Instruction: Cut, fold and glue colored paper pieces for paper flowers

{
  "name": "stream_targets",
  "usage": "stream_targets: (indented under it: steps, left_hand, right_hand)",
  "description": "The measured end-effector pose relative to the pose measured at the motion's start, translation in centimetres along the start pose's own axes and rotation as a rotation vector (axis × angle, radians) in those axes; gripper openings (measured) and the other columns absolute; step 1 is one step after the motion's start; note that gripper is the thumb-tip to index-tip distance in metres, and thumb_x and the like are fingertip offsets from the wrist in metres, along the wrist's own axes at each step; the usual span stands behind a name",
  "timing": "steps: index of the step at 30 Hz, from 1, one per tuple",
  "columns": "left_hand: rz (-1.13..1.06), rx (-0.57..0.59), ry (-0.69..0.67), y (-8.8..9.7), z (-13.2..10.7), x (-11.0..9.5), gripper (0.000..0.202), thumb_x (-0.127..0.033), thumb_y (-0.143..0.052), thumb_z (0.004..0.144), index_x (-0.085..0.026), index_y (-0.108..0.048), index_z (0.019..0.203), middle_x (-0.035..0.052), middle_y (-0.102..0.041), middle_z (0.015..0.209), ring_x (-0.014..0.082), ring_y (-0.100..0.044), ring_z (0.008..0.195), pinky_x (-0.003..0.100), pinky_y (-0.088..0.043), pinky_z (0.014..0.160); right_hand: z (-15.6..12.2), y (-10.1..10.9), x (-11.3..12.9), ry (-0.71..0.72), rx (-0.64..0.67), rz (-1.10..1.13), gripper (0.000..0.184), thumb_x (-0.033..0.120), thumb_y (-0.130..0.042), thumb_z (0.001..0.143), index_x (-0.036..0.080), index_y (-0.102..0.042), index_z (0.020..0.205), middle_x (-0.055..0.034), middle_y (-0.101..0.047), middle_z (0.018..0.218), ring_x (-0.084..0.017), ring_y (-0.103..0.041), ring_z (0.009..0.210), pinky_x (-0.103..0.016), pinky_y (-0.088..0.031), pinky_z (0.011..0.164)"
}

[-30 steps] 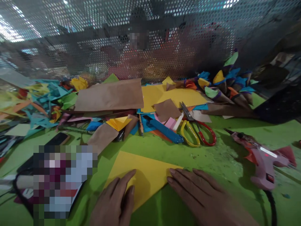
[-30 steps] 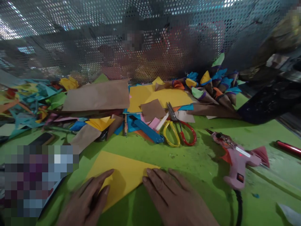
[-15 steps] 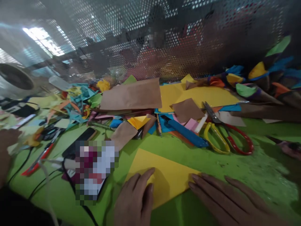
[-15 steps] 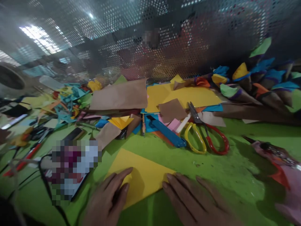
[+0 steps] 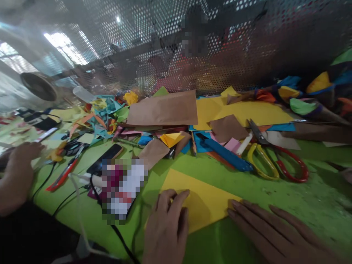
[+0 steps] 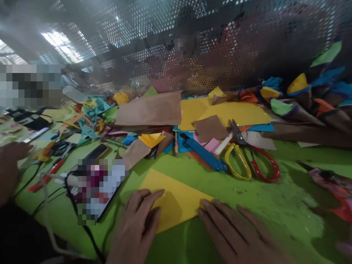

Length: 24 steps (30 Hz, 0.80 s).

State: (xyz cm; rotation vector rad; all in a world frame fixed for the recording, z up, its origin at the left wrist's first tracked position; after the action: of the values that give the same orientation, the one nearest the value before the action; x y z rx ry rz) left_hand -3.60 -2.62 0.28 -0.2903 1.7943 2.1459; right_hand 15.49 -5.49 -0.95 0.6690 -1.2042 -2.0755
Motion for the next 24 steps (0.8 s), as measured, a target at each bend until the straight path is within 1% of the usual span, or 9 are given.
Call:
stream_targets:
  steps: [3, 6, 8, 10, 12, 14, 16, 19, 24]
  left_hand:
    - [0.041, -0.006, -0.134, 0.5, 0.3, -2.0, 0.041, -0.008, -0.043, 0.092, -0.028, -0.060, 0.123, 0.0069, -0.060, 0.110, 0.0218, -0.058, 0.096, 0.036, -0.052, 0.080]
    - [0.042, 0.079, -0.316, -0.2, -0.2, -4.2, 0.041, -0.002, -0.039, 0.090, -0.022, -0.062, 0.118, 0.0066, -0.062, 0.103, 0.0197, -0.058, 0.088, 0.033, -0.052, 0.076]
    - [0.079, 0.130, -0.380, -0.7, -0.8, -5.2, 0.041, -0.004, -0.039, 0.091, -0.019, -0.059, 0.124, 0.0072, -0.063, 0.104, 0.0200, -0.057, 0.087, 0.034, -0.052, 0.075]
    - [0.151, 0.151, -0.392, -1.0, -1.5, -5.7, 0.045, -0.014, -0.044, 0.094, -0.024, -0.050, 0.137, 0.0072, -0.062, 0.109, 0.0224, -0.057, 0.090, 0.038, -0.052, 0.076]
    - [0.208, 0.157, -0.379, -1.2, -2.1, -6.0, 0.050, -0.028, -0.049, 0.095, -0.032, -0.041, 0.145, 0.0063, -0.061, 0.114, 0.0250, -0.057, 0.094, 0.042, -0.051, 0.078]
    - [0.244, 0.154, -0.351, -1.3, -2.6, -6.1, 0.051, -0.042, -0.051, 0.094, -0.035, -0.041, 0.144, 0.0057, -0.060, 0.118, 0.0265, -0.056, 0.097, 0.046, -0.050, 0.081]
    - [0.273, 0.140, -0.332, -1.5, -2.8, -6.2, 0.048, -0.048, -0.050, 0.094, -0.034, -0.047, 0.140, 0.0056, -0.060, 0.119, 0.0270, -0.056, 0.098, 0.047, -0.049, 0.082]
    - [0.293, 0.097, -0.324, -1.5, -3.2, -6.1, 0.047, -0.048, -0.047, 0.095, -0.034, -0.047, 0.140, 0.0052, -0.061, 0.121, 0.0271, -0.055, 0.102, 0.047, -0.046, 0.085]
    - [0.309, 0.014, -0.335, -0.5, -4.3, -4.7, 0.043, -0.039, -0.043, 0.098, -0.034, -0.049, 0.140, -0.0012, -0.059, 0.136, 0.0247, -0.053, 0.113, 0.044, -0.038, 0.092]
  right_hand:
    - [0.8, 0.8, 0.1, -0.021, 0.034, -0.014, 0.078, 0.003, -0.044, 0.065, 0.021, -0.050, 0.141, -0.0023, -0.062, 0.136, -0.029, -0.063, 0.111, -0.049, -0.048, 0.084]
    - [1.2, 1.1, 0.3, -0.051, 0.062, -0.007, 0.073, 0.003, -0.044, 0.068, 0.022, -0.053, 0.138, -0.0026, -0.061, 0.138, -0.028, -0.062, 0.113, -0.048, -0.046, 0.088]
    - [1.3, 1.2, 0.3, -0.076, 0.069, 0.011, 0.065, 0.004, -0.043, 0.071, 0.022, -0.056, 0.133, -0.0023, -0.063, 0.136, -0.027, -0.062, 0.114, -0.047, -0.044, 0.091]
    - [1.3, 1.2, 0.1, -0.117, 0.061, 0.034, 0.058, 0.005, -0.044, 0.076, 0.023, -0.058, 0.129, -0.0008, -0.065, 0.133, -0.024, -0.062, 0.113, -0.045, -0.043, 0.093]
    - [1.3, 1.3, 0.0, -0.143, 0.051, 0.051, 0.055, 0.008, -0.046, 0.078, 0.024, -0.058, 0.129, 0.0003, -0.066, 0.131, -0.023, -0.063, 0.112, -0.044, -0.042, 0.095]
    - [1.3, 1.1, 0.0, -0.148, 0.074, 0.052, 0.058, 0.010, -0.046, 0.078, 0.026, -0.055, 0.133, 0.0003, -0.065, 0.134, -0.024, -0.062, 0.114, -0.045, -0.043, 0.095]
    - [1.3, 0.7, 0.2, -0.141, 0.113, 0.035, 0.064, 0.009, -0.045, 0.078, 0.029, -0.051, 0.138, -0.0001, -0.063, 0.135, -0.025, -0.062, 0.115, -0.047, -0.043, 0.093]
    - [1.2, 0.3, 0.2, -0.142, 0.145, 0.017, 0.064, 0.009, -0.042, 0.081, 0.034, -0.048, 0.140, 0.0002, -0.064, 0.134, -0.026, -0.062, 0.115, -0.049, -0.044, 0.091]
    - [1.5, 0.8, -0.1, -0.098, 0.097, -0.001, 0.053, 0.014, -0.041, 0.087, 0.033, -0.054, 0.135, 0.0021, -0.065, 0.132, -0.025, -0.065, 0.110, -0.047, -0.046, 0.087]
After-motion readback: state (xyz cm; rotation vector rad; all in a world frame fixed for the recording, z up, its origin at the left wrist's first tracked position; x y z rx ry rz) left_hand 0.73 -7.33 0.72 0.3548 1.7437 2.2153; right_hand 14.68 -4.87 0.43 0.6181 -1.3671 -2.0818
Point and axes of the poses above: each hand's wrist, its own z-axis towards the middle knuckle, its own y-axis out of the back of the hand, x = y × z, the point moved 10 cm from there along z, towards the middle knuckle
